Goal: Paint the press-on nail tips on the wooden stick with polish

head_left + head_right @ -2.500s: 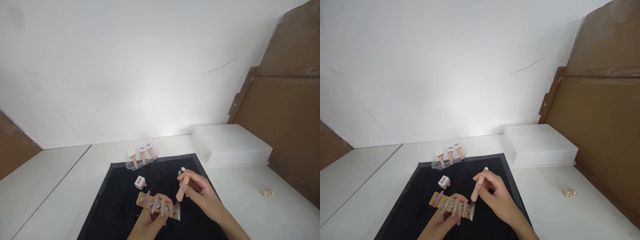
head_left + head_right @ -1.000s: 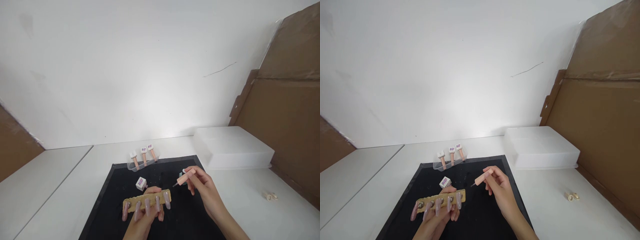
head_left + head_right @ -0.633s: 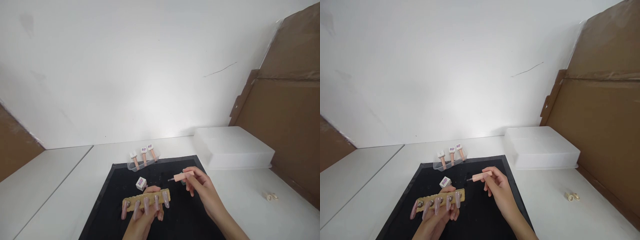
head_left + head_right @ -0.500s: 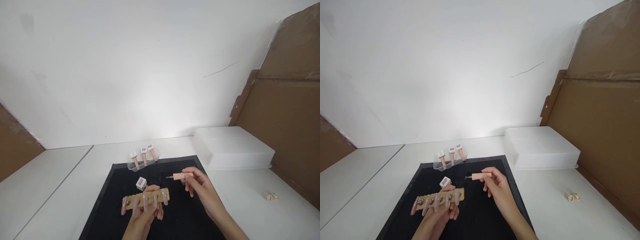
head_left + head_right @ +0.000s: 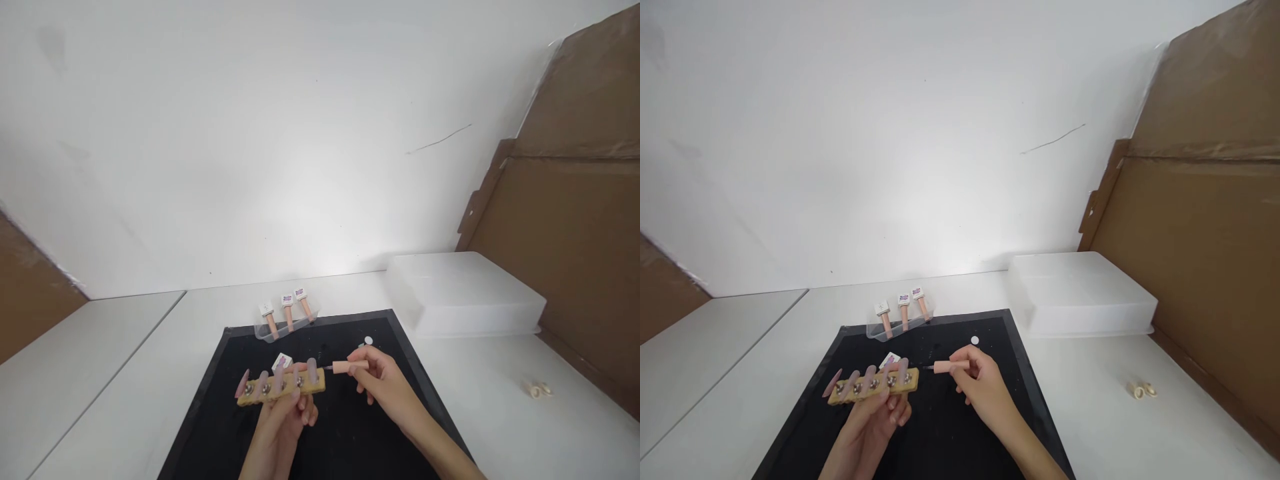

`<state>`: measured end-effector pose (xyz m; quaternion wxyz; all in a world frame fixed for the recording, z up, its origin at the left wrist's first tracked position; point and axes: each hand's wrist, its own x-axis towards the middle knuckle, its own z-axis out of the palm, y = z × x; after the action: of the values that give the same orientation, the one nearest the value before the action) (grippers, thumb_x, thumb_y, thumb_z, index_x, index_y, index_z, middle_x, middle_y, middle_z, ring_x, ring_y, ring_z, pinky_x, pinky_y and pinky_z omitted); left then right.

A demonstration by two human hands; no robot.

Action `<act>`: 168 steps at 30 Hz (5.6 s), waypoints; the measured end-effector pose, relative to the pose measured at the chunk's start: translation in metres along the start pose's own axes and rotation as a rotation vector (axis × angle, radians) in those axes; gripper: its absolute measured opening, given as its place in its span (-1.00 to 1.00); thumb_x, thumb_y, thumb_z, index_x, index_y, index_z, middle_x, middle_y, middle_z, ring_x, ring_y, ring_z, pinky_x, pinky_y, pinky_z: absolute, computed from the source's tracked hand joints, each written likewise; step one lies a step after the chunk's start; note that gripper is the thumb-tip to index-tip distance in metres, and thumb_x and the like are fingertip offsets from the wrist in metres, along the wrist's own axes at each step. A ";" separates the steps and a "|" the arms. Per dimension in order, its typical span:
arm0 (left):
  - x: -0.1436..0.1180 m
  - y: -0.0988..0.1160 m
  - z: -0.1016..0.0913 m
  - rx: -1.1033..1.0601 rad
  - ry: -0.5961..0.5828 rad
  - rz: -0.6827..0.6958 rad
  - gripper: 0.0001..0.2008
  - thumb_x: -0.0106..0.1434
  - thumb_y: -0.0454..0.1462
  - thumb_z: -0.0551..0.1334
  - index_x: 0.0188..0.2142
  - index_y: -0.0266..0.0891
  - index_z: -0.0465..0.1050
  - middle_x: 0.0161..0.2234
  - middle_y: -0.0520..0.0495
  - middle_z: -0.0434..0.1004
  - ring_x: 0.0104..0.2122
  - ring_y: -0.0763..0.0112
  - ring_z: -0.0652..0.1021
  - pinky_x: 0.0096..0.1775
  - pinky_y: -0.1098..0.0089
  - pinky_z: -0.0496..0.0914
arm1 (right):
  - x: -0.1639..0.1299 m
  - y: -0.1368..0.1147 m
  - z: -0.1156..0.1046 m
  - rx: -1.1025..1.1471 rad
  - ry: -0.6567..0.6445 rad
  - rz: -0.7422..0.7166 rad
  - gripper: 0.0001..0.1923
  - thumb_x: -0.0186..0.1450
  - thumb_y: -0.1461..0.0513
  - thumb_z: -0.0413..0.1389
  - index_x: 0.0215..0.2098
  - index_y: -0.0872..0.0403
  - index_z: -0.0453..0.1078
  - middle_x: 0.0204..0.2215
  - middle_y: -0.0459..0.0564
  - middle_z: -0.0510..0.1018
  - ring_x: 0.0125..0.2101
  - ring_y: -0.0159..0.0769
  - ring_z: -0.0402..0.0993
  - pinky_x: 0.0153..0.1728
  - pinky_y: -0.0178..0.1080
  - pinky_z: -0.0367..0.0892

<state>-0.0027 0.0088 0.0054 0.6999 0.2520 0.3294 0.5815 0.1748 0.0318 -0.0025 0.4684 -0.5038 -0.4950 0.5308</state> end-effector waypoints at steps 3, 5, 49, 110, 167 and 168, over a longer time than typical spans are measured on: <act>-0.001 0.004 0.002 -0.062 0.083 0.017 -0.81 -0.04 -0.26 0.32 -0.37 -0.25 0.45 -0.65 0.12 0.25 -0.63 0.55 0.26 -0.52 0.42 0.20 | 0.002 0.008 0.003 -0.044 -0.023 0.008 -0.93 0.10 0.25 0.12 -0.42 0.08 0.35 -0.64 -0.22 0.32 -0.65 -0.45 0.27 -0.74 -0.46 0.11; -0.002 0.007 0.002 -0.099 0.129 0.041 -0.90 -0.02 -0.29 0.30 -0.47 -0.26 0.43 -0.65 0.11 0.23 -0.63 0.56 0.24 -0.53 0.42 0.21 | 0.002 0.011 0.005 -0.057 -0.026 0.005 -0.94 0.09 0.25 0.12 -0.44 0.08 0.33 -0.66 -0.23 0.29 -0.67 -0.45 0.27 -0.74 -0.46 0.11; 0.012 0.004 -0.010 -0.155 0.251 0.091 -0.94 0.05 -0.37 0.20 -0.54 -0.25 0.36 -0.65 0.12 0.13 -0.64 0.56 0.19 -0.60 0.46 0.25 | 0.019 0.057 0.043 -0.371 -0.002 -0.306 -0.83 0.09 0.45 0.04 -0.56 0.10 0.25 -0.65 -0.25 0.21 -0.61 -0.45 0.14 -0.57 -0.39 -0.02; -0.008 0.013 0.006 0.110 -0.077 -0.198 -0.77 -0.11 -0.27 0.32 -0.39 -0.31 0.49 -0.71 0.11 0.21 -0.68 0.54 0.24 -0.53 0.42 0.17 | -0.008 -0.019 -0.015 0.259 -0.156 -0.406 -0.86 0.25 0.11 0.09 -0.34 -0.01 0.41 -0.40 -0.08 0.30 -0.60 -0.43 0.23 -0.65 -0.34 0.13; -0.013 0.000 0.003 0.326 -0.002 -0.086 -0.54 0.00 -0.06 0.32 -0.16 -0.29 0.43 -0.49 -0.01 0.38 -0.46 0.42 0.35 -0.39 0.35 0.28 | 0.000 -0.020 -0.010 0.279 0.041 -0.111 -0.74 0.12 0.09 0.23 -0.41 0.11 0.35 -0.54 -0.11 0.44 -0.61 -0.45 0.23 -0.68 -0.43 0.11; -0.014 0.000 0.004 0.322 -0.010 -0.070 -0.54 -0.01 -0.06 0.32 -0.16 -0.28 0.44 -0.41 -0.07 0.43 -0.41 0.38 0.38 -0.36 0.34 0.29 | -0.001 -0.019 -0.007 0.317 0.025 -0.092 -0.73 0.10 0.10 0.25 -0.43 0.11 0.35 -0.51 -0.08 0.48 -0.61 -0.45 0.25 -0.68 -0.44 0.12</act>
<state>-0.0014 -0.0053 0.0099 0.6720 0.3519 0.4235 0.4952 0.1819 0.0329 0.0165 0.5719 -0.4067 -0.4217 0.5741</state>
